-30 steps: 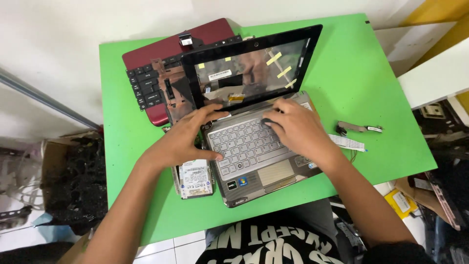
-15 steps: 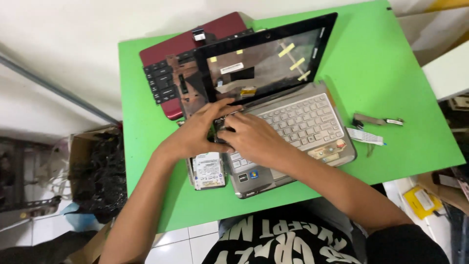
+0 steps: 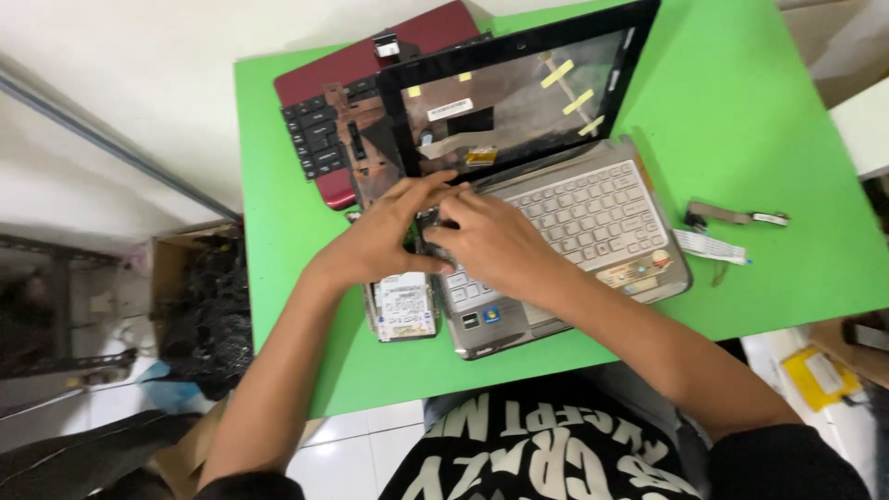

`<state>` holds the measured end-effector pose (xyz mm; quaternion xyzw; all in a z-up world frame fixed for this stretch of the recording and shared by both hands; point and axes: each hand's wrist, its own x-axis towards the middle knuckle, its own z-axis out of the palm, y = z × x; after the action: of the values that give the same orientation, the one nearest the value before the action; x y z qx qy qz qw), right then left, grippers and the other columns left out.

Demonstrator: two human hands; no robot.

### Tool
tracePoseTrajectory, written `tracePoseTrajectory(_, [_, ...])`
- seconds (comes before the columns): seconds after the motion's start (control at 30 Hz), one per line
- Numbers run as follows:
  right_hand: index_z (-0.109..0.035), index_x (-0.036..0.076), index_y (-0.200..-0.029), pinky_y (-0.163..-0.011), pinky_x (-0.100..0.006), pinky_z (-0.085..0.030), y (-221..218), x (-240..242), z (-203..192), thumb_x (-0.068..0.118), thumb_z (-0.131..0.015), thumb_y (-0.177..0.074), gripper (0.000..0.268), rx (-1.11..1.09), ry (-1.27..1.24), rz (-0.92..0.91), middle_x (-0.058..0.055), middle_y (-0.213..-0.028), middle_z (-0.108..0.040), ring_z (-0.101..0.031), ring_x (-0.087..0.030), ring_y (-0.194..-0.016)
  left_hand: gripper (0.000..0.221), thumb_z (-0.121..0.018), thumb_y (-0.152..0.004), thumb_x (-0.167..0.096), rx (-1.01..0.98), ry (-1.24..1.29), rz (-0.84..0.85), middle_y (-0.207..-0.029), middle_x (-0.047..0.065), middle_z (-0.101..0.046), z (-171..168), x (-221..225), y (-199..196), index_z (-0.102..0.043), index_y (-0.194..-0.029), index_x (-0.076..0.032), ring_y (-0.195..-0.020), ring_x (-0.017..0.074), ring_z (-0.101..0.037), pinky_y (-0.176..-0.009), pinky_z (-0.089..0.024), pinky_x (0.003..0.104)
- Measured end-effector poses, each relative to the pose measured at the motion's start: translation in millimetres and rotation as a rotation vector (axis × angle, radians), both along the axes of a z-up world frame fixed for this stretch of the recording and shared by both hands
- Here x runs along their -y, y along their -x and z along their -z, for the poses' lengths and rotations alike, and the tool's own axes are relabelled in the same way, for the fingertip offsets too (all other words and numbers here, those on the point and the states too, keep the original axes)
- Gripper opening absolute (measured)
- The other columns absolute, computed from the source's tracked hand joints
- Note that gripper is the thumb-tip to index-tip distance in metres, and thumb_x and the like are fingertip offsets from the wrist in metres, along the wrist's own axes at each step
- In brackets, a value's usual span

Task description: Fitting and inspecting a keyboard assembly onto a laptop chassis, ensuring all clips are engaged.

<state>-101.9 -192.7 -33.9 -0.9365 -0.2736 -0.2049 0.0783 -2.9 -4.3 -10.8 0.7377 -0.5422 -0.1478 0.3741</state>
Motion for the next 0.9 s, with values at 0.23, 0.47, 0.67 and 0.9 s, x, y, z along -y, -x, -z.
tracePoseTrajectory(0.23, [-0.077, 0.011, -0.106, -0.073, -0.040, -0.049, 2, 5, 0, 0.016, -0.072, -0.089, 0.018, -0.088, -0.001, -0.022, -0.008, -0.099, -0.057, -0.059, -0.027, -0.091, 0.106, -0.093, -0.069, -0.029, -0.025, 0.019, 0.014, -0.140, 0.012, -0.065, -3, 2, 2, -0.036, -0.155, -0.004, -0.131, 0.0358, -0.053, -0.115, -0.037, 0.053])
tracePoseTrajectory(0.47, [-0.077, 0.018, -0.115, -0.082, -0.035, -0.048, 22, 50, -43, 0.014, -0.059, -0.098, 0.025, -0.467, 0.148, 0.253, -0.008, -0.104, -0.067, -0.059, -0.021, -0.101, 0.099, -0.094, -0.068, -0.036, -0.019, 0.014, 0.004, -0.139, 0.013, -0.065, -10, 1, 6, -0.043, -0.147, -0.001, -0.130, 0.0390, -0.053, -0.114, -0.038, 0.054])
tracePoseTrajectory(0.67, [-0.078, 0.018, -0.116, -0.090, -0.042, -0.052, 43, 102, -48, 0.015, -0.063, -0.097, 0.024, -0.463, 0.018, 0.415, -0.013, -0.105, -0.070, -0.064, -0.029, -0.107, 0.094, -0.093, -0.070, -0.034, -0.017, -0.008, 0.020, -0.143, 0.012, -0.062, -11, 3, 5, -0.046, -0.145, -0.002, -0.132, 0.0377, -0.052, -0.113, -0.038, 0.054])
tracePoseTrajectory(0.9, [-0.079, 0.019, -0.114, -0.097, -0.041, -0.052, 63, 154, -31, 0.024, -0.064, -0.099, 0.022, -0.356, -0.109, 0.586, -0.013, -0.105, -0.071, -0.062, -0.030, -0.108, 0.090, -0.092, -0.069, -0.021, -0.043, -0.073, 0.021, -0.147, 0.013, -0.057, -25, 12, 14, -0.048, -0.146, -0.004, -0.134, 0.0393, -0.050, -0.112, -0.038, 0.055])
